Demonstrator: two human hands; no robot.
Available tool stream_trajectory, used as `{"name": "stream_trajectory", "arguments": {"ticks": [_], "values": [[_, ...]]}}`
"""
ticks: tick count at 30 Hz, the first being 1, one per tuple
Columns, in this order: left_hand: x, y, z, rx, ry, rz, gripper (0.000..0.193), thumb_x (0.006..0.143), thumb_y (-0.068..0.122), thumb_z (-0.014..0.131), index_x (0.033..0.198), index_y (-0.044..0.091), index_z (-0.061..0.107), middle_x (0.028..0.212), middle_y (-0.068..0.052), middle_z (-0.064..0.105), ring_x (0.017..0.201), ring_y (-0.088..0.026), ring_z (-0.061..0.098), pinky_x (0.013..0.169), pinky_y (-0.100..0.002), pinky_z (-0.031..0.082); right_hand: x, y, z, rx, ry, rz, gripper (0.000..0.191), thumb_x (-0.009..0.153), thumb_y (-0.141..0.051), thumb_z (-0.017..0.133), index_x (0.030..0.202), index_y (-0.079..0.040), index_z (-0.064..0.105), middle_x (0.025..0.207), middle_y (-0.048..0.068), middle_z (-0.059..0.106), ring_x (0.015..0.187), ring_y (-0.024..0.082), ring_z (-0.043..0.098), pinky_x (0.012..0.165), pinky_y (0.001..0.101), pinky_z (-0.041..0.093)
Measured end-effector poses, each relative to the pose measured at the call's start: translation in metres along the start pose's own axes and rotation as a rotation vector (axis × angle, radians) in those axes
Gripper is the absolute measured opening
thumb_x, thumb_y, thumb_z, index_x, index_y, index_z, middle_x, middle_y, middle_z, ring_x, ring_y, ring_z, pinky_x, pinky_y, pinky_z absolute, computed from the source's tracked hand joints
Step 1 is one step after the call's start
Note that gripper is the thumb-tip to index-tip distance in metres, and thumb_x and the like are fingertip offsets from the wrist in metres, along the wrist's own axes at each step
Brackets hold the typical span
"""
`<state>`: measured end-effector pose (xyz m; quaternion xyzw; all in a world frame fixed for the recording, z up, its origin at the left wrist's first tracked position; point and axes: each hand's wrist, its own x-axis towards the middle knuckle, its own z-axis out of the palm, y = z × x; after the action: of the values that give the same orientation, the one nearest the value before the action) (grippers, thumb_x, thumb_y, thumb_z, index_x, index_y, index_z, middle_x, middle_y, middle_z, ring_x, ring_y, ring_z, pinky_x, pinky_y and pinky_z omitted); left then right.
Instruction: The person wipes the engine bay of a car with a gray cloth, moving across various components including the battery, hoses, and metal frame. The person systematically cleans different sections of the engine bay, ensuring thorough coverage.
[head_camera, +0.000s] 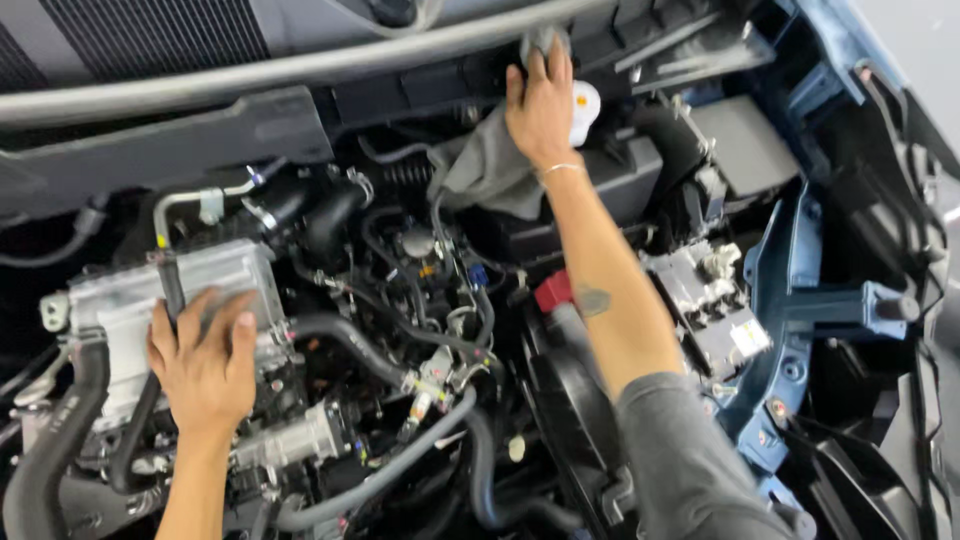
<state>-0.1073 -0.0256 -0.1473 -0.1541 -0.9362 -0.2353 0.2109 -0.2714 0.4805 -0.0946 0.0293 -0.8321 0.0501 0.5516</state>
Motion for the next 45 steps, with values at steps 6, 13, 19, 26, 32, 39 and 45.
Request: {"name": "stream_trajectory", "arguments": {"ticks": [6, 13, 19, 26, 32, 39, 45], "values": [[-0.002, 0.001, -0.004, -0.012, -0.014, -0.011, 0.041, 0.116, 0.046, 0.04, 0.136, 0.025, 0.069, 0.154, -0.006, 0.053, 0.152, -0.05, 0.029, 0.125, -0.064, 0.017, 0.003, 0.055, -0.042, 0.143, -0.394, 0.018, 0.023, 0.103, -0.011, 0.063, 0.122, -0.001, 0.069, 0.114, 0.017, 0.068, 0.11, 0.042, 0.057, 0.097, 0.0517, 0.047], [0.0, 0.002, -0.004, -0.025, -0.004, 0.004, 0.042, 0.116, 0.047, 0.038, 0.136, 0.026, 0.069, 0.154, -0.006, 0.053, 0.151, -0.05, 0.03, 0.127, -0.063, 0.018, 0.023, 0.022, -0.03, -0.33, -0.406, 0.293, 0.021, 0.09, -0.027, 0.067, 0.1, -0.012, 0.076, 0.117, 0.02, 0.059, 0.112, 0.041, 0.051, 0.09, 0.0595, 0.043], [-0.004, -0.003, -0.001, -0.003, -0.006, 0.005, 0.041, 0.117, 0.047, 0.04, 0.136, 0.026, 0.07, 0.154, -0.006, 0.054, 0.151, -0.052, 0.03, 0.124, -0.065, 0.017, 0.0, 0.024, -0.035, -0.024, -0.443, 0.346, 0.024, 0.097, -0.032, 0.064, 0.112, -0.018, 0.077, 0.13, 0.016, 0.057, 0.118, 0.042, 0.049, 0.091, 0.0653, 0.039], [-0.003, -0.004, 0.0, -0.009, 0.033, 0.021, 0.04, 0.117, 0.048, 0.04, 0.136, 0.027, 0.068, 0.152, -0.005, 0.054, 0.15, -0.051, 0.034, 0.127, -0.063, 0.02, 0.022, 0.066, -0.058, -0.136, -0.615, -0.035, 0.038, 0.09, -0.025, 0.065, 0.126, -0.015, 0.071, 0.129, 0.026, 0.053, 0.118, 0.045, 0.051, 0.088, 0.0582, 0.049], [-0.005, -0.003, 0.0, -0.008, 0.037, 0.035, 0.039, 0.119, 0.047, 0.04, 0.135, 0.026, 0.068, 0.151, -0.005, 0.054, 0.15, -0.05, 0.033, 0.128, -0.064, 0.02, 0.021, 0.061, -0.035, -0.288, -0.469, 0.05, 0.032, 0.089, -0.01, 0.061, 0.119, -0.008, 0.071, 0.143, 0.031, 0.048, 0.117, 0.047, 0.054, 0.085, 0.0508, 0.055], [-0.004, 0.004, -0.002, -0.031, 0.013, -0.001, 0.04, 0.117, 0.046, 0.041, 0.136, 0.025, 0.069, 0.153, -0.007, 0.054, 0.152, -0.052, 0.031, 0.126, -0.064, 0.018, 0.012, 0.05, -0.008, 0.242, -0.224, 0.397, 0.021, 0.102, -0.01, 0.063, 0.121, -0.008, 0.07, 0.124, 0.019, 0.067, 0.12, 0.044, 0.062, 0.1, 0.0492, 0.053], [-0.004, 0.006, -0.007, -0.015, -0.031, 0.02, 0.04, 0.118, 0.045, 0.04, 0.138, 0.024, 0.068, 0.153, -0.007, 0.054, 0.153, -0.051, 0.031, 0.127, -0.064, 0.018, -0.01, -0.075, 0.027, -0.067, -0.111, 0.406, 0.039, 0.069, -0.01, 0.067, 0.108, -0.004, 0.065, 0.117, 0.025, 0.059, 0.112, 0.046, 0.057, 0.097, 0.0522, 0.047]]}}
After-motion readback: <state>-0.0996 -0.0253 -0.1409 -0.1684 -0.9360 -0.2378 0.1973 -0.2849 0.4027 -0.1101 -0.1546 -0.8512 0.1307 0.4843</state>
